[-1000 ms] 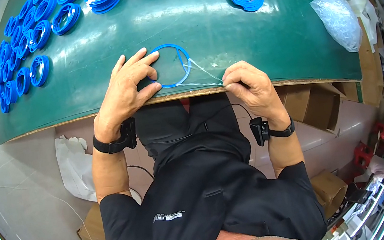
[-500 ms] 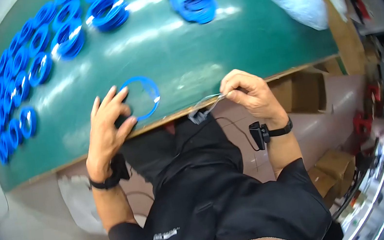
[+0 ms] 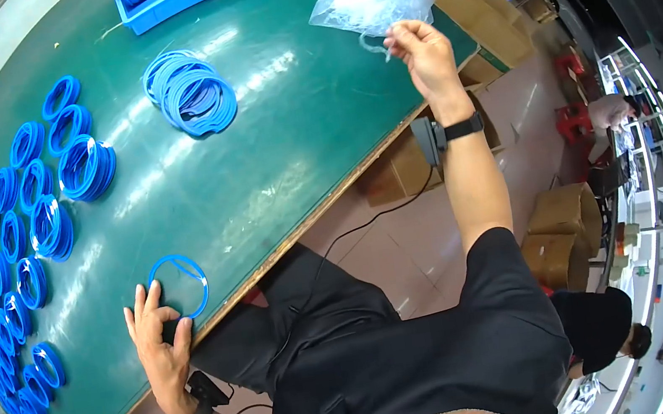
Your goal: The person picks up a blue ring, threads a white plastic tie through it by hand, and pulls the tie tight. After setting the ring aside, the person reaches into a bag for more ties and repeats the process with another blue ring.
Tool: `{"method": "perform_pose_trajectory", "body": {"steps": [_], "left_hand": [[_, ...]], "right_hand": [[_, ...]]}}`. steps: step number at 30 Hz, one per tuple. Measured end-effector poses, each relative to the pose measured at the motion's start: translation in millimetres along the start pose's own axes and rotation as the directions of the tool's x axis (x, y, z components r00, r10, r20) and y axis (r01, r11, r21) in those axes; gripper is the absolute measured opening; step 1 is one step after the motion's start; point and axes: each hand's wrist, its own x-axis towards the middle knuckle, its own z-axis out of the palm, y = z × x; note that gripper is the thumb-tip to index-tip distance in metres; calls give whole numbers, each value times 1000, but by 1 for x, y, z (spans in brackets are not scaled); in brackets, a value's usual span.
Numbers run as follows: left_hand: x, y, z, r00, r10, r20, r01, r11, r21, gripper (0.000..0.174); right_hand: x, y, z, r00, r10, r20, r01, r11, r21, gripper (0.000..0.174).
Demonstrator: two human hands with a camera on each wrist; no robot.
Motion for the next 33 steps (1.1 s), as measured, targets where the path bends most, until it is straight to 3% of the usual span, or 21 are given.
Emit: {"method": "perform_pose_trajectory", "body": {"steps": [2, 3, 6, 7, 10, 11, 14, 19, 23, 26, 30, 33], "left_hand": [[-1, -3, 1, 1000, -1, -3, 1, 1000, 12, 21], [0, -4, 2, 1000, -1, -5, 1, 1000, 18, 21], [-1, -4, 3, 1000, -11, -8, 11, 1000, 10, 21], [-1, -3, 3, 1000, -14, -9, 14, 1000, 6, 21], [0, -2, 3, 1000, -11, -18, 11, 1000, 2, 19], [0, -2, 3, 1000, -11, -24, 11, 1000, 1, 19], [-1, -1, 3, 1000, -16, -24, 16, 1000, -3, 19], [-1, -1, 3, 1000, -16, -24, 16, 1000, -2, 19], [-1, 2, 3, 999, -21, -32, 21, 1000, -5, 19], [-1, -1, 4, 999, -11, -31, 11, 1000, 3, 19], [-2, -3, 4, 999, 3, -45, -2, 1000, 11, 19], [-1, -4, 6, 998, 15, -54, -15, 1000, 6, 19]], "right_hand": [[27, 2, -13, 972, -107, -210, 105, 994, -17, 6], [41, 0, -17, 971, -112, -210, 110, 994, -22, 6], [70, 1, -22, 832, -317, -455, 277, 948, -153, 13], [76, 3, -25, 832, -318, -455, 277, 948, -156, 13], [90, 18, -35, 778, -547, -309, 206, 687, -697, 11], [93, 19, -34, 779, -547, -306, 206, 685, -699, 11], [97, 26, -31, 723, -690, -40, 230, 295, -928, 13], [112, 28, -26, 702, -711, 50, 304, 235, -923, 14], [120, 33, -29, 760, -632, 151, 296, 131, -946, 17], [126, 45, -39, 860, -453, 235, 291, 57, -955, 23], [123, 43, -39, 934, -308, 182, 222, 100, -970, 29], [123, 35, -46, 940, -304, 154, 200, 128, -971, 32]]}}
